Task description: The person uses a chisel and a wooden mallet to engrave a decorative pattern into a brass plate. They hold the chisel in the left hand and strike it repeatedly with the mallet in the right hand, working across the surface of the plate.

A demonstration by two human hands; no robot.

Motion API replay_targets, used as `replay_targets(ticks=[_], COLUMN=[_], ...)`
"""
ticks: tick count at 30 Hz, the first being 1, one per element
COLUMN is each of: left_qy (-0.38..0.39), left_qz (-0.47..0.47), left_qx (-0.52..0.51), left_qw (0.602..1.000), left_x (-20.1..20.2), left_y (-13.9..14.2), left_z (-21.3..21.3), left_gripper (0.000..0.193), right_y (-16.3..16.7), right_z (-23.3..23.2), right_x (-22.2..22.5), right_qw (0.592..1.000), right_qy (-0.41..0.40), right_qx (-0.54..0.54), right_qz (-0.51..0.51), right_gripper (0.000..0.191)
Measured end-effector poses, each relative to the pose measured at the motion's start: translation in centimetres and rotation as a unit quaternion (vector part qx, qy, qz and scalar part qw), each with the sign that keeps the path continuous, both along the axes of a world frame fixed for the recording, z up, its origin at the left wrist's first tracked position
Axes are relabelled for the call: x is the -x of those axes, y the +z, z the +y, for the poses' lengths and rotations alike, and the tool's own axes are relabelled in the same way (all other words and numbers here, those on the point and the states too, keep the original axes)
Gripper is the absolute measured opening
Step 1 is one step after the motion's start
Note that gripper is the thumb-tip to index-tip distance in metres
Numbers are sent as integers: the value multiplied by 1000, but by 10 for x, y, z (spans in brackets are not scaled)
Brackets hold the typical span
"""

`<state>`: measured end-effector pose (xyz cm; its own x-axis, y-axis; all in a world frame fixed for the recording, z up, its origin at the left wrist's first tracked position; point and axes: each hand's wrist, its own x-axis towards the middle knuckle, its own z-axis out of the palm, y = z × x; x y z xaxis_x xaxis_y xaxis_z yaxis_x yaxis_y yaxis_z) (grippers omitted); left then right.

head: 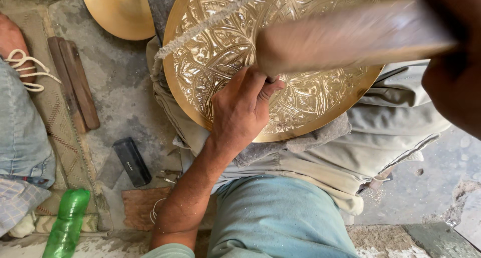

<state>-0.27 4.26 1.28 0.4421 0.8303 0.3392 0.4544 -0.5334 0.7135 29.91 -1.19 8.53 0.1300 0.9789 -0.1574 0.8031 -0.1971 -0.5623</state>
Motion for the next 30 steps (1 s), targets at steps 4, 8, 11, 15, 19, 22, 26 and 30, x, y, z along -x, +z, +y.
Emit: replay_targets(ticks=[4, 8, 11, 15, 19, 22, 26, 30], left_qy=[-5, -13, -14, -19, -15, -20, -24, -23], left_qz=[-20, -2, -2, 0, 1, 4, -7, 7], left_qx=[3, -7, -10, 1, -3, -8, 1, 8], left_qw=[1000, 1000, 1000, 1000, 1000, 1000, 1000, 1000], left_x=[0, 0, 0, 2, 2, 2, 2, 3], left_y=[-1, -4, -5, -4, -3, -2, -1, 0], left_z=[0, 2, 3, 2, 2, 3, 4, 3], left_gripper=[29, 32, 33, 33, 37, 36, 39, 39], right_y=[-9, -14, -13, -9, -13, -13, -14, -14], right_z=[-5, -5, -6, -11, -12, -16, -21, -24], right_x=[-6, -16, -17, -9, -2, -3, -4, -2], right_qw=[1000, 998, 993, 994, 999, 999, 999, 999], right_qy=[20, 31, 50, 13, -44, -41, -40, -43], right_qx=[-9, -8, 12, 29, 19, 9, 2, -6], right_qz=[-19, -57, -104, -101, -24, -22, -19, -17], right_gripper=[35, 35, 38, 43, 40, 41, 42, 44])
